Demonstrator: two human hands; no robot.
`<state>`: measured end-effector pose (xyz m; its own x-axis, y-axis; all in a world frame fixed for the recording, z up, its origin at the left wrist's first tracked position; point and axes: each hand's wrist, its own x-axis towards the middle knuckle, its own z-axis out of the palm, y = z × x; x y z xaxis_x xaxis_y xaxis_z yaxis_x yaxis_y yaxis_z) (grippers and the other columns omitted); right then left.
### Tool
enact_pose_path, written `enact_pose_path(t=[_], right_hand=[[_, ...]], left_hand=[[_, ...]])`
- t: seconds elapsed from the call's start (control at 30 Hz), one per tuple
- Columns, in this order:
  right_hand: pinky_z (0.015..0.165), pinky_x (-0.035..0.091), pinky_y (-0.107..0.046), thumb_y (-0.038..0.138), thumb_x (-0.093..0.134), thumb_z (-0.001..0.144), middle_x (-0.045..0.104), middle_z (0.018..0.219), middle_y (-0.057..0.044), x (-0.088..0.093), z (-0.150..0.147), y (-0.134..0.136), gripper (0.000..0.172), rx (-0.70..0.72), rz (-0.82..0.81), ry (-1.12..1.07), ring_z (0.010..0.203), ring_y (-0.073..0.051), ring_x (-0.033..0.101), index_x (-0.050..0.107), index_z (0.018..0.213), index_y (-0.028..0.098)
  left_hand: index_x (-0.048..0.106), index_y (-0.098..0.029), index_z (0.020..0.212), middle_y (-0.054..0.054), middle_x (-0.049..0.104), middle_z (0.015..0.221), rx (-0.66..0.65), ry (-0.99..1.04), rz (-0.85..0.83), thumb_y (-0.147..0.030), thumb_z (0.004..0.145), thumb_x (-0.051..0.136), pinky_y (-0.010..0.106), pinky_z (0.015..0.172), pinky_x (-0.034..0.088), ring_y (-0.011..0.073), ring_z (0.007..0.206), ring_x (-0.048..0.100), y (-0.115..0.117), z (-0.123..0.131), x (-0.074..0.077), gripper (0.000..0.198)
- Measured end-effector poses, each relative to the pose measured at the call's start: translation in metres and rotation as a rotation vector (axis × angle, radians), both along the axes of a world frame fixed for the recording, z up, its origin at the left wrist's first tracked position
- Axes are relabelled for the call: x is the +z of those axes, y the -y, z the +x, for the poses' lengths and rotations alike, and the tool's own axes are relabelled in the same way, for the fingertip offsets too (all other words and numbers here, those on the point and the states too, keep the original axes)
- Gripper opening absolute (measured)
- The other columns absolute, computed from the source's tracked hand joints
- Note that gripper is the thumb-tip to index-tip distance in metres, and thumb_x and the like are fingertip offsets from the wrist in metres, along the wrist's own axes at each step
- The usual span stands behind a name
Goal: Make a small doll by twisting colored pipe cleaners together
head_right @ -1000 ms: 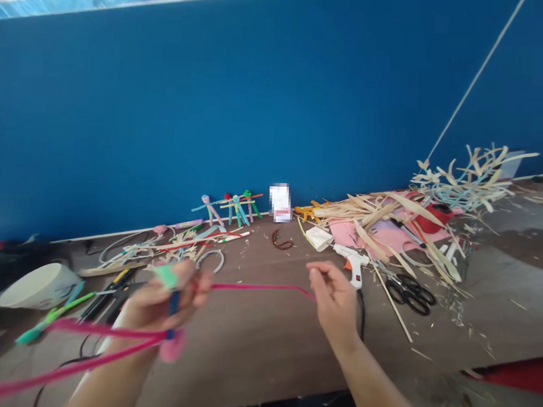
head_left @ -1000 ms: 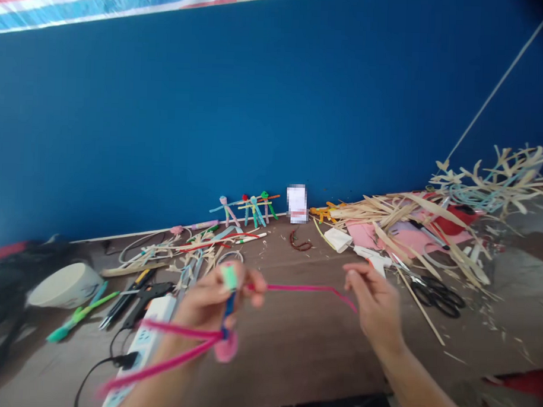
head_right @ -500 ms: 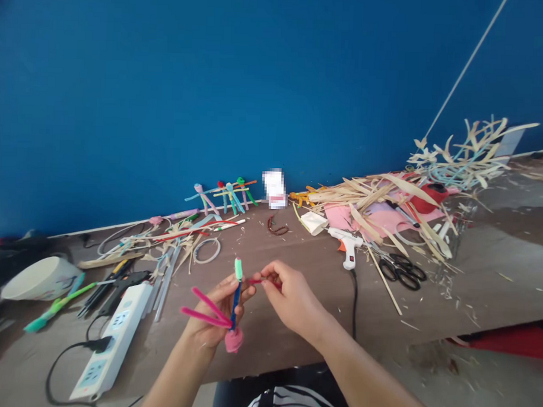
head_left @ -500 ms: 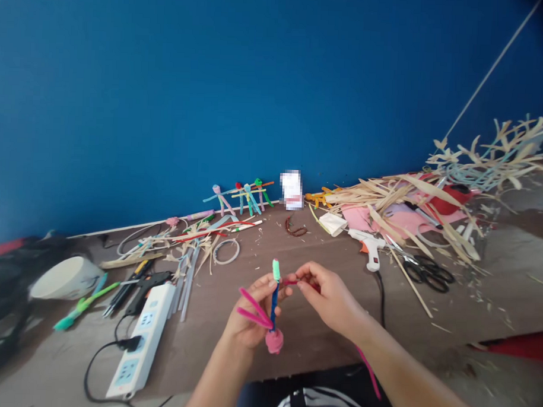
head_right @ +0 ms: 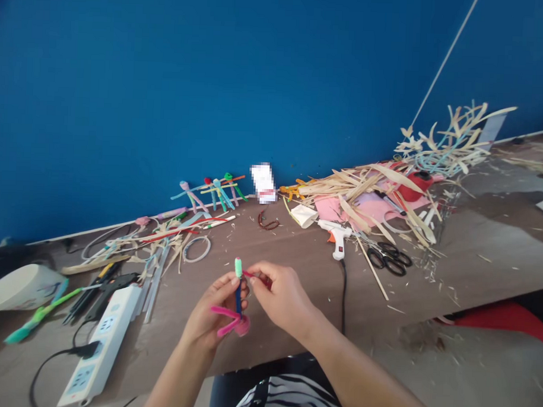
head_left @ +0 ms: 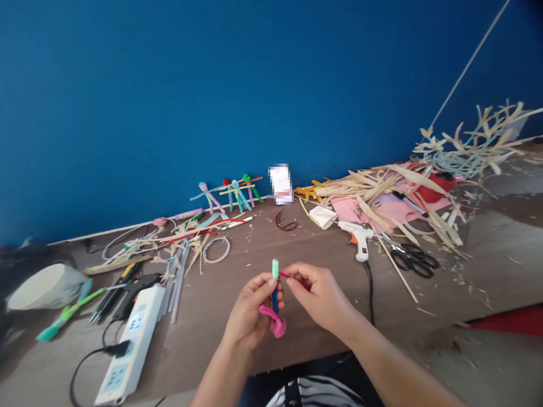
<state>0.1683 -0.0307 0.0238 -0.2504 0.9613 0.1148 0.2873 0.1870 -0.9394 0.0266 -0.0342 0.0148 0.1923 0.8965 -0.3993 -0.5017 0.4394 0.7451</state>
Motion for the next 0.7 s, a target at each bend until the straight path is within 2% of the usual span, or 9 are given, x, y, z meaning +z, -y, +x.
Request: enact_pose_path(t=[0.3,0.5,0.7], right_hand=[[0.054,0.038,-0.019,0.022,0.044,0.079,0.065,0.072,0.0,0.0011,0.0013,0.0031,0.018,0.008,0.002,-0.006,0.058,-0.01,0.053,0.061,0.085,0.02],[0.05,0.037,-0.019,0.024,0.045,0.079,0.061,0.063,0.0,-0.0015,0.0022,0.0037,0.018,-0.038,-0.004,0.032,0.052,-0.009,0.05,0.061,0.082,0.019],[0.049,0.036,-0.018,0.023,0.045,0.079,0.064,0.066,0.0,0.0003,0.0006,0.0051,0.018,-0.008,-0.007,-0.006,0.052,-0.009,0.05,0.062,0.082,0.019]], left_hand=[[0.057,-0.011,0.072,-0.001,0.055,0.06,0.023,0.009,0.007,-0.021,0.064,0.066,0.016,0.046,0.044,0.0056,0.051,0.049,0.0019,0.002,-0.002,0.015],[0.057,-0.012,0.07,-0.001,0.055,0.06,0.027,0.013,0.007,-0.022,0.063,0.067,0.017,0.045,0.044,0.0062,0.05,0.05,0.0048,0.0015,0.0013,0.016],[0.06,-0.012,0.076,-0.002,0.055,0.059,0.038,-0.036,0.037,-0.023,0.062,0.068,0.016,0.046,0.044,0.0059,0.05,0.05,0.005,0.0027,-0.0004,0.02]])
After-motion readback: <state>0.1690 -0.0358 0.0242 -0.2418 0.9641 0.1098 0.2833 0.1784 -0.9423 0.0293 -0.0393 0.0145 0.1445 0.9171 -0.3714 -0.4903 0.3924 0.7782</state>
